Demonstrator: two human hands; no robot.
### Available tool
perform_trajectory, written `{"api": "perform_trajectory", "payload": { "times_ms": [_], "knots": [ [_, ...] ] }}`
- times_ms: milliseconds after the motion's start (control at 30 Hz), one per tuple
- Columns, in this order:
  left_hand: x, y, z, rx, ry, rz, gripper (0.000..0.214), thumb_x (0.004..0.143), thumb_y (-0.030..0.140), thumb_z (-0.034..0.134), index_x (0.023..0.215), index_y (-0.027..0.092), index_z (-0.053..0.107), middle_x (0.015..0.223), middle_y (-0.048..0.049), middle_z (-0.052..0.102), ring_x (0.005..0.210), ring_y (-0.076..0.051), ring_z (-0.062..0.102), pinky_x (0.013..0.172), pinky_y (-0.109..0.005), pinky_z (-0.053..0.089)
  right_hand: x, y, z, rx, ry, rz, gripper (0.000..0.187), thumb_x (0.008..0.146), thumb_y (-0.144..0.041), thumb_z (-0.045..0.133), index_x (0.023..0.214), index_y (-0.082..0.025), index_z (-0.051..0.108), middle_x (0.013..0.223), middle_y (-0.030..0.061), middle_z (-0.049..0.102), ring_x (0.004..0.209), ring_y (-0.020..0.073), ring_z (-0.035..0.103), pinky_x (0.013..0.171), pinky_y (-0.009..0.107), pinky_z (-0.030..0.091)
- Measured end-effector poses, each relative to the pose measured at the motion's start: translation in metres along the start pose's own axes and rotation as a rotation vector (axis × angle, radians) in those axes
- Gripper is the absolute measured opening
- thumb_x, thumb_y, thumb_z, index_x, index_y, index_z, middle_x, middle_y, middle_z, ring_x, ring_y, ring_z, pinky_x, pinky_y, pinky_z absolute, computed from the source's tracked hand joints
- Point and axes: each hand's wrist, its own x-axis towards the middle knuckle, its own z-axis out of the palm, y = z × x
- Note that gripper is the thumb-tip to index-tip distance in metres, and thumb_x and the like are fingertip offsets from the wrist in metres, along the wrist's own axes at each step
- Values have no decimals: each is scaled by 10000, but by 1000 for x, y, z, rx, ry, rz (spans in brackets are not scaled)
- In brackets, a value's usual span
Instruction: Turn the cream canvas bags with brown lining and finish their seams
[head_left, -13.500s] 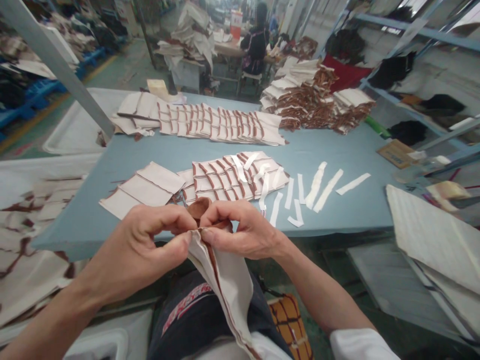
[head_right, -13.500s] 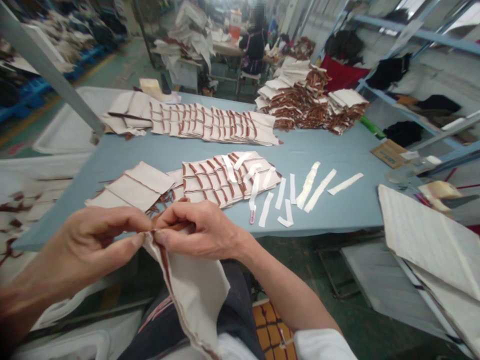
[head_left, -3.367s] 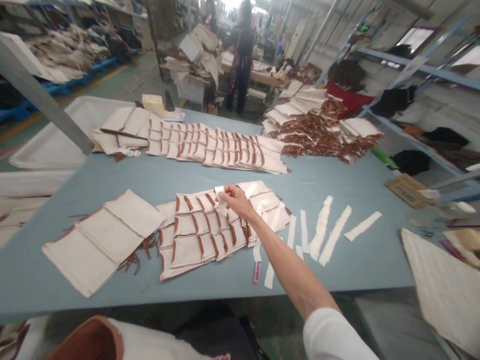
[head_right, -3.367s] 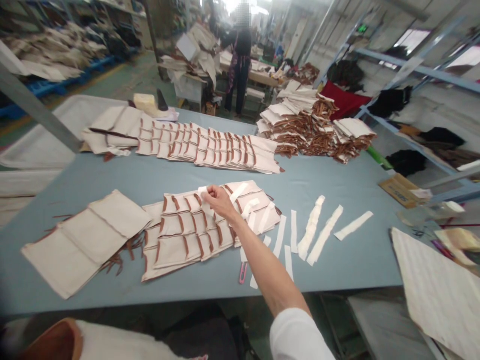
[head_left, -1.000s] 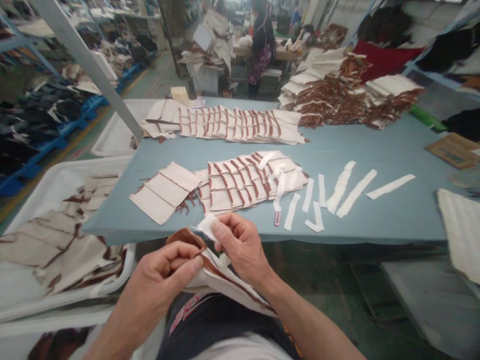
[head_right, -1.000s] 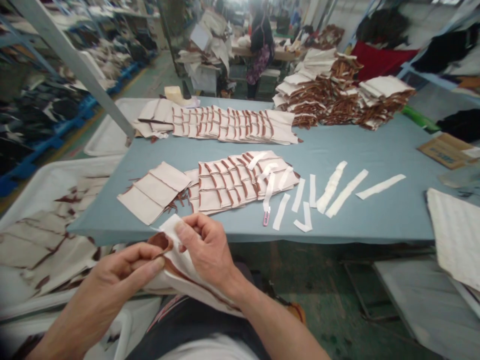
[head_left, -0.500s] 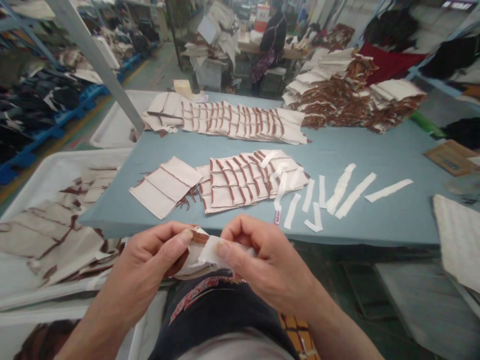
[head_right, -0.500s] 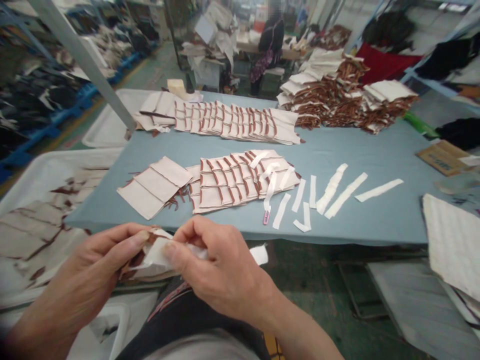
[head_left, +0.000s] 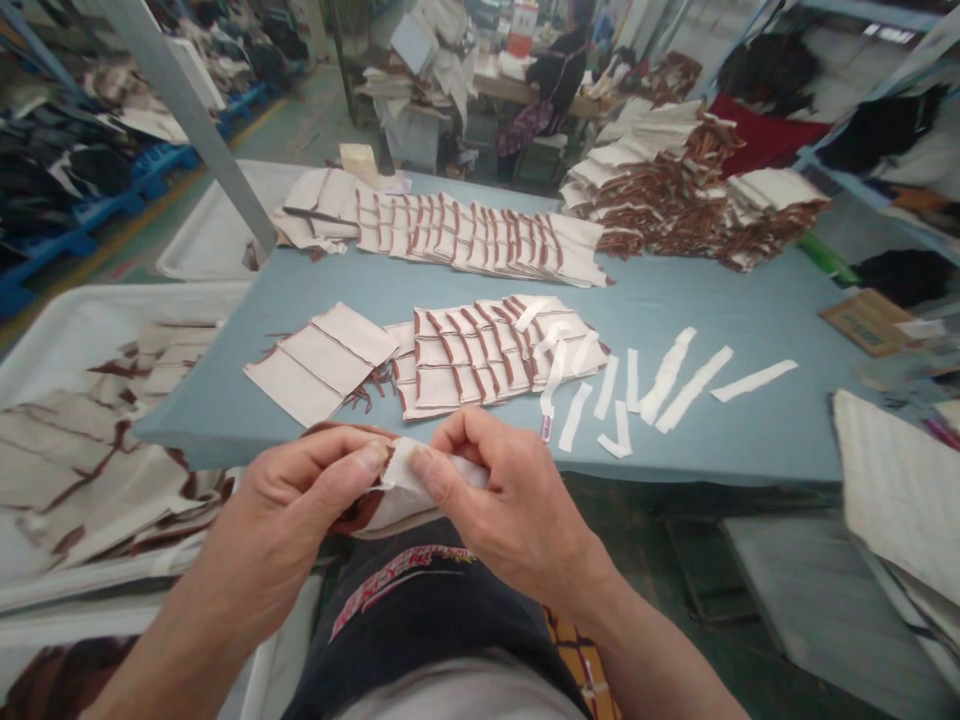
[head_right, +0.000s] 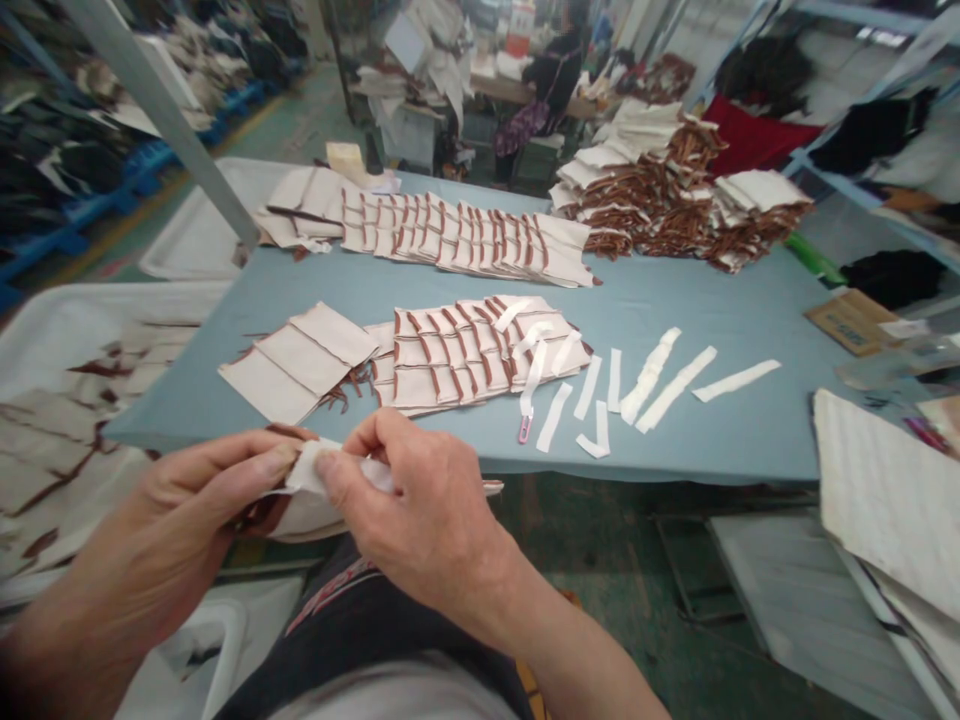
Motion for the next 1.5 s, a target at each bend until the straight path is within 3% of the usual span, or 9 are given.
{"api": "perform_trajectory", "payload": {
  "times_ms": [367, 767, 1500],
  "knots": [
    [1, -5, -4, 17, -45, -16, 473, 974, 630, 782, 786, 197, 811, 644, 19, 567, 606, -139, 450, 543, -242, 353, 7, 7, 2, 50, -50, 11, 328, 998, -481, 703, 803, -242, 593, 662, -56, 563, 606, 124, 483, 580, 262, 318],
    [7, -10, -8, 17, -27, -34, 440, 960, 638, 831, 906, 202, 810, 671, 18, 621, 623, -145, 465, 556, -255, 345, 11, 9, -3, 70, -89, 54, 294, 965, -457, 689, 793, -246, 576, 652, -62, 532, 597, 121, 451, 555, 256, 321],
    [12, -19, -6, 92, 4, -12, 454, 983, 673, 798, 884, 230, 807, 722, 17, 660, 654, -157, 488, 579, -258, 373, 12, 15, 7, 62, -19, 102, 360, 969, -545, 662, 776, -256, 568, 645, -71, 519, 604, 134, 452, 617, 293, 317]
  ]
}}
